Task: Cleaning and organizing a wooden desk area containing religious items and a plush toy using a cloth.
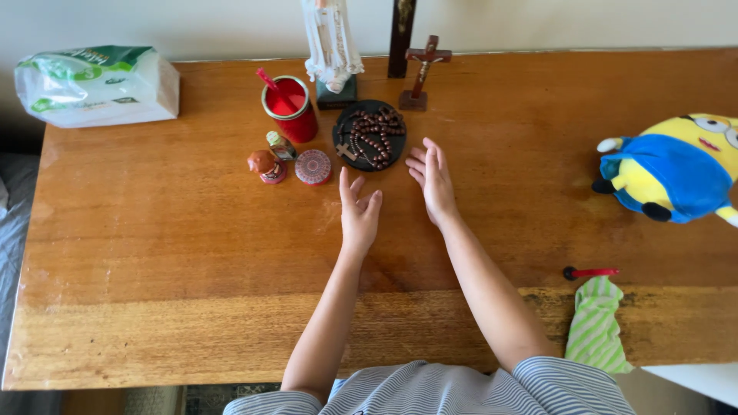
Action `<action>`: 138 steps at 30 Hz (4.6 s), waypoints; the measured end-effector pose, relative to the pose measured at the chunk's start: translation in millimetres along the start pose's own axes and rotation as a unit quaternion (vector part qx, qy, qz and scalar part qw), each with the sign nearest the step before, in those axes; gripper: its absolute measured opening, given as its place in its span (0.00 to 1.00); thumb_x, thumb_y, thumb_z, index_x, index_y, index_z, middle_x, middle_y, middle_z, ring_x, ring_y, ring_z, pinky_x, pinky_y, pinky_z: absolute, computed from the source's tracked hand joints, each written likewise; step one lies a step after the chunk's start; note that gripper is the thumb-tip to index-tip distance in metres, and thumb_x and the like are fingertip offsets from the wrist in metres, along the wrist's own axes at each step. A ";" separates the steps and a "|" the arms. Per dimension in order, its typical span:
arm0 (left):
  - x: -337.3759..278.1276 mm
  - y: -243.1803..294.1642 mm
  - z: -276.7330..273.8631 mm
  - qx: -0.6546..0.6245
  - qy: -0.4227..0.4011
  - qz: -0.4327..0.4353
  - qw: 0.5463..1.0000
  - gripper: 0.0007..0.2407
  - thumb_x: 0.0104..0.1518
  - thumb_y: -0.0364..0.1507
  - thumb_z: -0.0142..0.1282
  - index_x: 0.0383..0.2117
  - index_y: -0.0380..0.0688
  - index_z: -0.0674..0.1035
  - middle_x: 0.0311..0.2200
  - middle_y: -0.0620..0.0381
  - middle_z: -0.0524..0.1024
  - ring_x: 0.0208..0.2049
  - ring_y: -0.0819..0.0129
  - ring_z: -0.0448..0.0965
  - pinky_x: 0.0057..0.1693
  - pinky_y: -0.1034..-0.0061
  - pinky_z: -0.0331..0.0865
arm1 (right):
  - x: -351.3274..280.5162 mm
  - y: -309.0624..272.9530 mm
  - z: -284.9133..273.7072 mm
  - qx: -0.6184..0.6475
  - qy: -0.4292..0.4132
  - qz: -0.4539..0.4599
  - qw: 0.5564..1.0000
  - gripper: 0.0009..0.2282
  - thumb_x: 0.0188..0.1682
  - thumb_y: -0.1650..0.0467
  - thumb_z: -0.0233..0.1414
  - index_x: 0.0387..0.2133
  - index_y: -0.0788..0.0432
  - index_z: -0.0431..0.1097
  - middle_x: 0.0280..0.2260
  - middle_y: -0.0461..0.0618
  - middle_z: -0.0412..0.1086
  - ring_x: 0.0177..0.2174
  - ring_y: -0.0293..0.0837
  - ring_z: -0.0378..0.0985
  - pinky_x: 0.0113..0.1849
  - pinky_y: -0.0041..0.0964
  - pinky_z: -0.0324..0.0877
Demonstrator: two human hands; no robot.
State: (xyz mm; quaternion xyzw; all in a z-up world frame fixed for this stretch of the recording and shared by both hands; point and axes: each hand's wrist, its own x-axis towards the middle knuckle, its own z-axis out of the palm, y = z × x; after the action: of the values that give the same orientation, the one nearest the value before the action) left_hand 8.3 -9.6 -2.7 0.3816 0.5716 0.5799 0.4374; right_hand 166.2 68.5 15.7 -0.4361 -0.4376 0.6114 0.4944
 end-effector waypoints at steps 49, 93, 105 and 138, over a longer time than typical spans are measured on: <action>-18.7 25.6 415.6 0.399 -0.340 0.098 0.846 0.27 0.61 0.44 0.59 0.68 0.67 0.65 0.70 0.36 0.49 0.65 0.40 0.60 0.63 0.58 0.64 | -122.9 -154.5 -400.6 -0.092 0.297 0.115 0.943 0.49 0.49 0.53 0.54 0.70 0.39 0.14 0.64 0.67 0.57 0.51 0.64 0.76 0.42 0.58 0.78; -234.1 205.7 17.1 0.179 -0.135 0.209 0.952 0.41 0.50 0.36 0.70 0.68 0.28 0.58 0.55 0.36 0.75 0.58 0.50 0.77 0.59 0.66 0.72 | -289.0 -136.6 -56.5 -0.121 0.035 -0.333 0.935 0.49 0.53 0.76 0.65 0.75 0.52 0.27 0.76 0.52 0.28 0.71 0.52 0.48 0.69 0.47 0.56; -269.7 125.6 -93.7 0.438 0.043 0.047 0.897 0.28 0.50 0.46 0.68 0.55 0.47 0.77 0.55 0.44 0.69 0.58 0.44 0.62 0.58 0.50 0.61 | -298.0 -8.1 -3.3 -0.147 -0.050 -0.048 0.987 0.39 0.43 0.72 0.63 0.65 0.58 0.46 0.60 0.60 0.58 0.58 0.49 0.65 0.57 0.46 0.66; -303.0 137.4 -22.1 0.161 -0.109 0.168 0.966 0.43 0.50 0.26 0.71 0.72 0.40 0.54 0.65 0.38 0.65 0.67 0.48 0.67 0.68 0.61 0.64 | -349.1 -79.5 -116.7 -0.263 -0.073 -0.187 0.944 0.39 0.49 0.75 0.59 0.70 0.57 0.40 0.59 0.56 0.60 0.58 0.50 0.69 0.55 0.45 0.72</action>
State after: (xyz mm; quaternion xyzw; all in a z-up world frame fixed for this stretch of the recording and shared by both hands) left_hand 76.6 -297.9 150.5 0.5987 0.5340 0.5000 0.3260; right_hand 342.3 -253.6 100.0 -0.4152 -0.6915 0.4012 0.4341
